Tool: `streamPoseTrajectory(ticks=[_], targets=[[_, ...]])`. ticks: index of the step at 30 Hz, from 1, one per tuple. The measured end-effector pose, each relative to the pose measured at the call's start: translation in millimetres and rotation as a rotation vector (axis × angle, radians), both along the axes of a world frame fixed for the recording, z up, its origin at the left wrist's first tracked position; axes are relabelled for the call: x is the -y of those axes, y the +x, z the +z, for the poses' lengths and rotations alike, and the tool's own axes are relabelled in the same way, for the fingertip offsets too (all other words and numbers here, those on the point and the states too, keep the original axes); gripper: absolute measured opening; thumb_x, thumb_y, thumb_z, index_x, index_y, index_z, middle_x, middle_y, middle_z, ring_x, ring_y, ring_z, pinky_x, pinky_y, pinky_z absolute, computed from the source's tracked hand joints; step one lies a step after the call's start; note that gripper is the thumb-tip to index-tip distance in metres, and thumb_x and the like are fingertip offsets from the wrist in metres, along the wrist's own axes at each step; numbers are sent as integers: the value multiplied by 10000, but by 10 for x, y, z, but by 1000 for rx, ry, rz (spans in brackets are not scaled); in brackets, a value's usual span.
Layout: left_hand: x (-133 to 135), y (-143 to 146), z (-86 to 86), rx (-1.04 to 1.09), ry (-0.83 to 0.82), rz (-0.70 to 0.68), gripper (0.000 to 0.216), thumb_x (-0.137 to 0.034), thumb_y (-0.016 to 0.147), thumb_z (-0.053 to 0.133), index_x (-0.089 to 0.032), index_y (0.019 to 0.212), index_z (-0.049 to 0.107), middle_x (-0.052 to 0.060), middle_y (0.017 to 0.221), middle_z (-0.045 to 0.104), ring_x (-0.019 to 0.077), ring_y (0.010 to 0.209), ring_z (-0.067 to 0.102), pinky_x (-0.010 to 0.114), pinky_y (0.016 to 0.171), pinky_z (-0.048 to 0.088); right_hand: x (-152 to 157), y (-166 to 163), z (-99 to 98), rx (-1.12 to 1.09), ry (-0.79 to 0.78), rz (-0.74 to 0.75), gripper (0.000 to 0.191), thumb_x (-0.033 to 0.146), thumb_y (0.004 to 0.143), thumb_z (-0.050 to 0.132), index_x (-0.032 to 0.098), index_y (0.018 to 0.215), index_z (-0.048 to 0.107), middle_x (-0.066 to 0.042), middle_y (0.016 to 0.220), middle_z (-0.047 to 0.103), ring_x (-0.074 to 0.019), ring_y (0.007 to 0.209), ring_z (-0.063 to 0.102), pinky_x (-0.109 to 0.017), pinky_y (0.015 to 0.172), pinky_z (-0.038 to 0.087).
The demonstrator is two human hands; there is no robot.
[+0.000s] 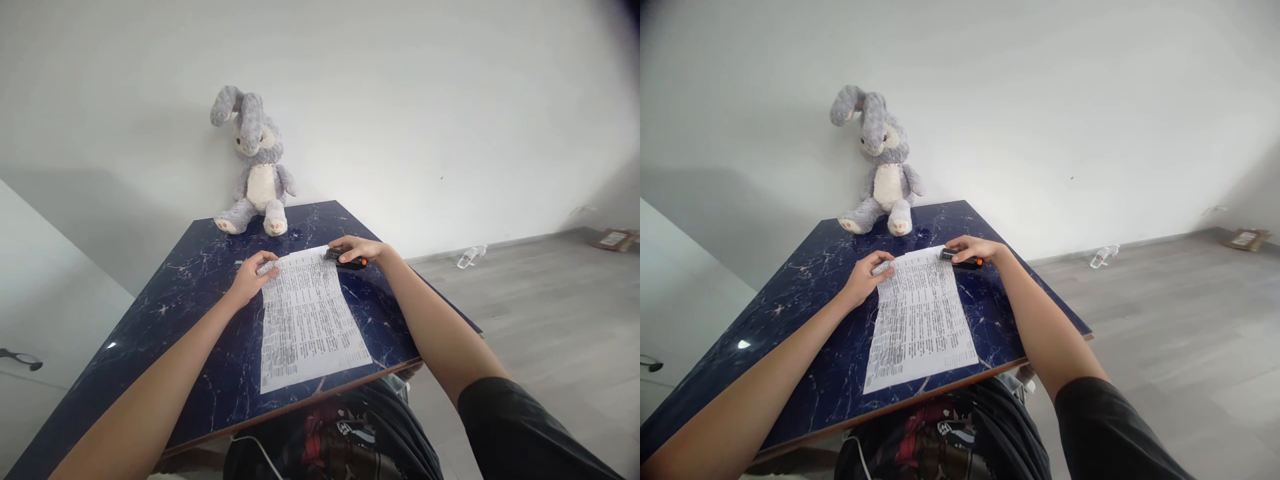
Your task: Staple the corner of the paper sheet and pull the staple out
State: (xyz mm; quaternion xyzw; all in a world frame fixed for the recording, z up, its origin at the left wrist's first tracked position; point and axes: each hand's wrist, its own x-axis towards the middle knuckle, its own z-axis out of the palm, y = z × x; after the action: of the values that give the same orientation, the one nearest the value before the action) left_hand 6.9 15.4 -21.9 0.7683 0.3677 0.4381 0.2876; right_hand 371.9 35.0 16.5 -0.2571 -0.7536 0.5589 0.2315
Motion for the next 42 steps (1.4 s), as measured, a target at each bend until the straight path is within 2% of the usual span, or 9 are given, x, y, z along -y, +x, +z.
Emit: streamPoseTrajectory(ticks=[12, 20, 28, 42], targets=[[1, 2, -9, -18, 7, -15, 294, -433, 870, 734, -218, 1061, 675, 67, 1119, 706, 251, 1089, 673, 417, 1010, 527, 10, -17, 24, 32, 1, -14, 460, 454, 792, 846, 140, 1115, 755, -85, 1024, 752, -211, 885, 716, -263, 743, 589], [-3, 0, -11, -7, -11, -17, 316, -443, 859, 745, -215, 1066, 673, 73, 1124, 703, 260, 1104, 665, 422, 1028, 515, 19, -26, -18, -44, -130, 10, 501, 438, 779, 851, 145, 1161, 710, -86, 991, 731, -207, 792, 724, -296, 690, 625], [-11, 4, -23, -15, -4, -18, 312, -441, 862, 738, -214, 1066, 674, 75, 1122, 707, 260, 1108, 665, 431, 1044, 508, 53, -43, 35, -27, -87, 17, 458, 432, 798, 837, 141, 1124, 699, -75, 955, 725, -201, 767, 718, -296, 687, 627], [-12, 10, -18, -27, 14, -20, 311, -434, 857, 741, -212, 1065, 677, 69, 1118, 706, 254, 1103, 666, 423, 1045, 507, 64, -60, 52, -47, -111, 12, 433, 438, 806, 826, 138, 1095, 708, -69, 926, 709, -197, 737, 709, -286, 656, 620]])
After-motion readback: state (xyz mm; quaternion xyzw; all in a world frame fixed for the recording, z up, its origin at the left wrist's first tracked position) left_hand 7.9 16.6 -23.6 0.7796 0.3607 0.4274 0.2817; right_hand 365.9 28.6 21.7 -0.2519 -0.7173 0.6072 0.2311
